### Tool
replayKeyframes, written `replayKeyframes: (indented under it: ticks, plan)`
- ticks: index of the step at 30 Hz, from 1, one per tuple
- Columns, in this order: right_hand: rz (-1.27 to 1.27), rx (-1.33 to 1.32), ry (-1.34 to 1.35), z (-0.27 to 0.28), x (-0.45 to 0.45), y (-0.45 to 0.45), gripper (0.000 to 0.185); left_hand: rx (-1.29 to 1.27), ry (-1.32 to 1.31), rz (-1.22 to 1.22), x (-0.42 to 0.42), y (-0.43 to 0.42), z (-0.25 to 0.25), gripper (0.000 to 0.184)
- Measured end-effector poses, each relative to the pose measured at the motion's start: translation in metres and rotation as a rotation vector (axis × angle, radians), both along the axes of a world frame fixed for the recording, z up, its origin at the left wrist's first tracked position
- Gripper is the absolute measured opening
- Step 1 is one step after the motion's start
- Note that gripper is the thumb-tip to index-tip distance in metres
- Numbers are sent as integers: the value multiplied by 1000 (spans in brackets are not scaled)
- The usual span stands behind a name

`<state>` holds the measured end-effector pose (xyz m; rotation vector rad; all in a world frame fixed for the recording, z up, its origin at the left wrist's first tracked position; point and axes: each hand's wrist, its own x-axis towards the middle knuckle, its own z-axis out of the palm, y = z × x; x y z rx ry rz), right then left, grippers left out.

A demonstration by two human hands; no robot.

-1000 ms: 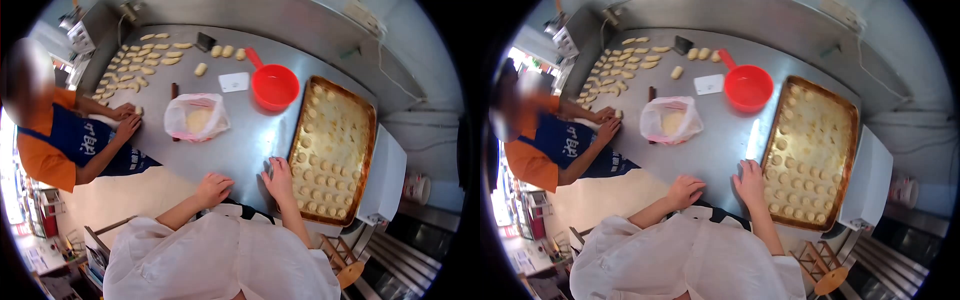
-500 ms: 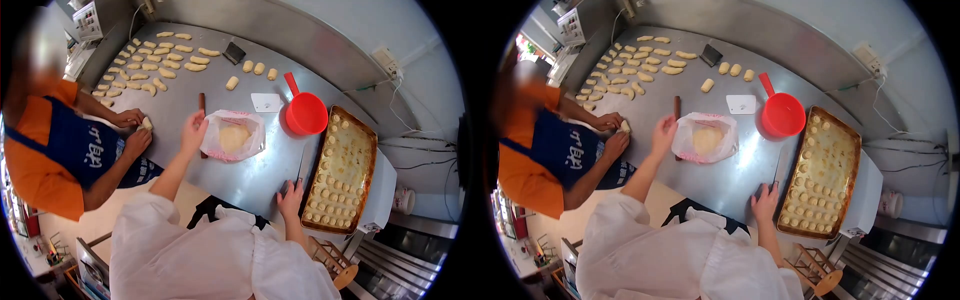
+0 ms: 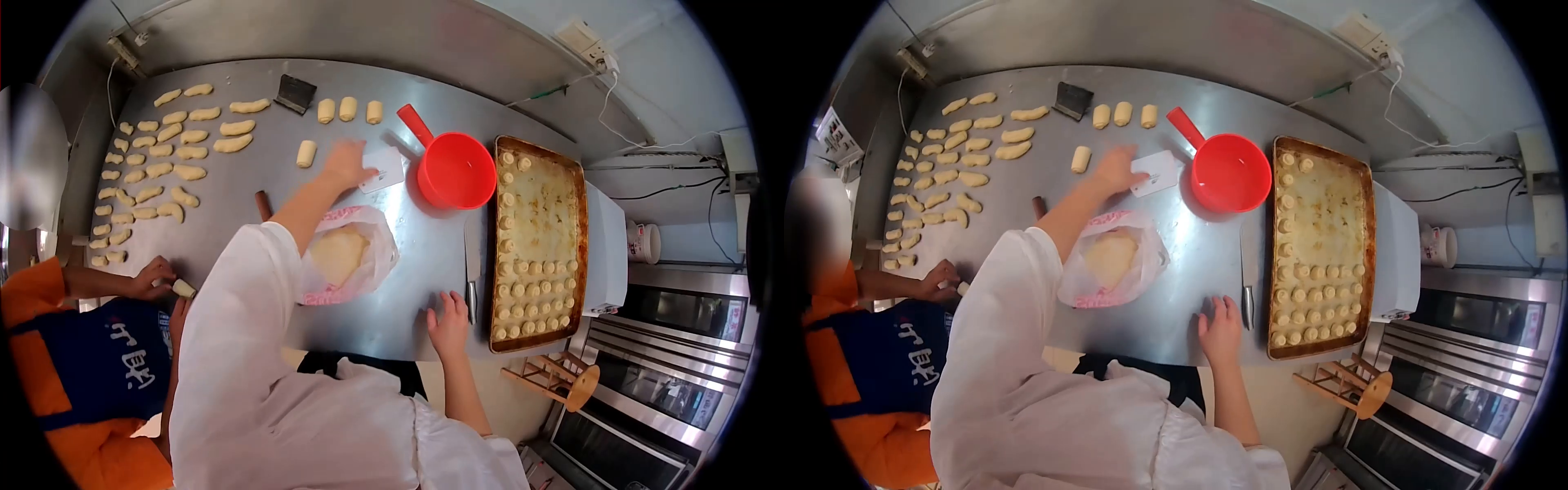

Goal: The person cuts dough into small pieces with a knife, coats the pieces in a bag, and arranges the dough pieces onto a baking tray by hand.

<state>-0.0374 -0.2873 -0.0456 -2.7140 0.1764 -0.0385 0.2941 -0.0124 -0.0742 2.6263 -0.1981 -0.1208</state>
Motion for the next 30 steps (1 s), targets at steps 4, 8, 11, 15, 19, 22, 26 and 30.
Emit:
replayKeyframes:
  ticks: [4, 8, 11, 15, 19, 22, 26, 30]
  plan:
    - [30, 222, -28, -3, 74, 21, 40, 238, 220, -31, -3, -30, 22, 70]
    - [-201, 790, 95, -18, 156, 63, 44, 62, 377, -28, -13, -21, 26, 64]
    - [-267, 1132, 261, -32, 223, 94, 46, -498, 356, -15, -21, -5, -18, 56]
    - [-366, 1399, 352, -52, 284, 120, 44, -506, 426, 30, -5, 12, -6, 50]
    - [-523, 1239, 143, -76, 341, 130, 36, -485, 90, 201, 52, 5, 0, 54]
    - [-527, 1128, -44, -99, 377, 144, 32, -342, -185, 106, 91, -22, -5, 57]
    - [-594, 1165, -138, -88, 425, 179, 26, -198, -160, 166, 131, -39, -33, 59]
    - [-300, 1017, -73, -72, 423, 165, 30, -217, -56, 203, 144, -23, -26, 56]
